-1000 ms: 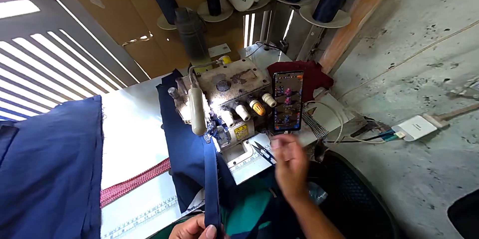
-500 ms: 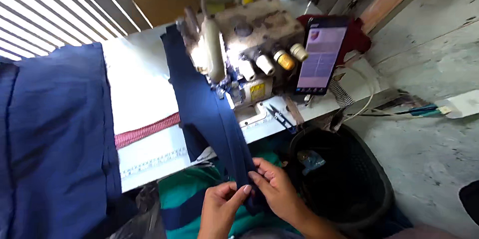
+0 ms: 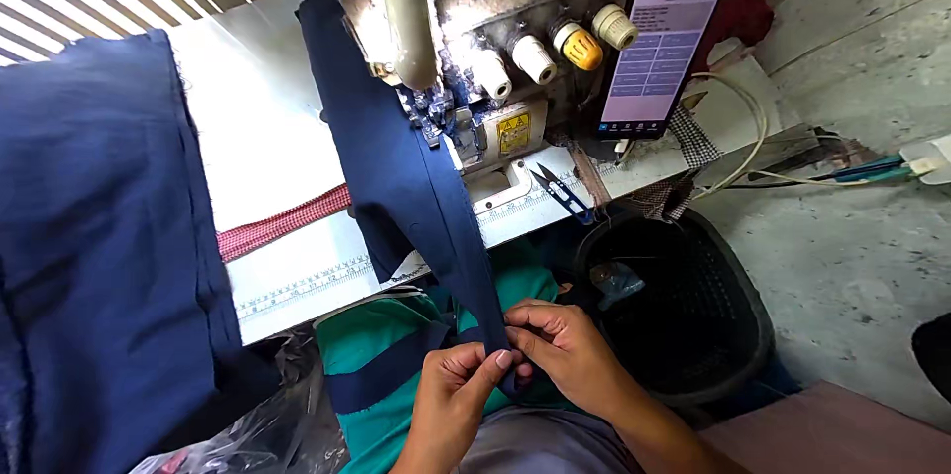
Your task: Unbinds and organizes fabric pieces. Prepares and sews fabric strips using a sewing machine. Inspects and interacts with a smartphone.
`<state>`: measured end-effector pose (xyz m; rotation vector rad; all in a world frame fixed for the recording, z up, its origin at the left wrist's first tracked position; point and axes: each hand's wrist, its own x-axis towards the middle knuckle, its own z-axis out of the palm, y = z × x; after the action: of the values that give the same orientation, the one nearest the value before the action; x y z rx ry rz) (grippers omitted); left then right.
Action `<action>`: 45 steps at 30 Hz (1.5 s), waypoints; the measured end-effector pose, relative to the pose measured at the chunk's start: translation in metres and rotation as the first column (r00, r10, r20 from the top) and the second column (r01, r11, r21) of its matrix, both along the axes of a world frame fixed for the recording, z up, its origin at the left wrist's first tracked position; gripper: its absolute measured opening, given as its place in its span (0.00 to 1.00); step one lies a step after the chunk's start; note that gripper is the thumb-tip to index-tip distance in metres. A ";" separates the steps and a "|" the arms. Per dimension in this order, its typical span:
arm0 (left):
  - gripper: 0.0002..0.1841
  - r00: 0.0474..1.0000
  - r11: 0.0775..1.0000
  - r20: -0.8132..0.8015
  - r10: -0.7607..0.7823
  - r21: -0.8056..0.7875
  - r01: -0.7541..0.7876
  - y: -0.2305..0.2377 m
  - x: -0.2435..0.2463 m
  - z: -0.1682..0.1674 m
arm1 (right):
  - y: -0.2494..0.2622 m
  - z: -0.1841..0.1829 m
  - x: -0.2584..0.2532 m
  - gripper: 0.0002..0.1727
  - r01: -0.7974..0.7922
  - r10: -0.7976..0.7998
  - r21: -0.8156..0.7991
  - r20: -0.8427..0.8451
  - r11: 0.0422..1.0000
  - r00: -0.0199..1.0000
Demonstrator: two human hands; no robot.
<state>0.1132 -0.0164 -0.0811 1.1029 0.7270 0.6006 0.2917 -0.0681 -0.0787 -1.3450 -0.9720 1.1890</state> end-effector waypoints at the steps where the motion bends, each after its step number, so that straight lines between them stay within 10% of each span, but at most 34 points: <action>1: 0.11 1.000 1.000 -0.016 0.007 0.002 -0.007 0.000 0.000 -0.001 | 0.000 0.002 0.002 0.09 -0.027 0.027 -0.003 -0.006 1.000 1.000; 10: 0.17 0.981 0.963 -0.192 0.018 0.267 0.035 0.007 0.003 -0.004 | 0.006 0.008 0.000 0.11 0.035 -0.052 0.113 0.153 0.993 0.987; 13: 0.17 0.892 0.732 -0.441 0.101 0.640 0.234 0.035 -0.008 0.033 | 0.006 0.006 -0.002 0.13 0.055 -0.088 0.162 0.202 0.985 0.975; 16: 0.16 0.940 0.595 -0.265 0.214 0.799 0.089 0.075 -0.002 0.072 | 0.005 0.003 0.001 0.12 0.019 -0.040 0.170 0.120 0.985 0.992; 21: 0.23 0.826 0.326 -0.335 0.454 0.925 0.196 0.132 0.030 0.049 | 0.004 0.022 0.002 0.10 0.005 -0.026 0.232 0.089 0.973 0.996; 45: 0.15 0.823 0.250 -0.344 0.452 0.934 0.254 0.228 0.036 0.074 | 0.110 0.013 0.015 0.08 0.119 -0.177 0.236 0.243 0.964 0.954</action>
<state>0.1491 0.2119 -0.0070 2.5691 0.9545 0.8974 0.3065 0.0418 -0.0655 -1.3920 -1.1320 0.7770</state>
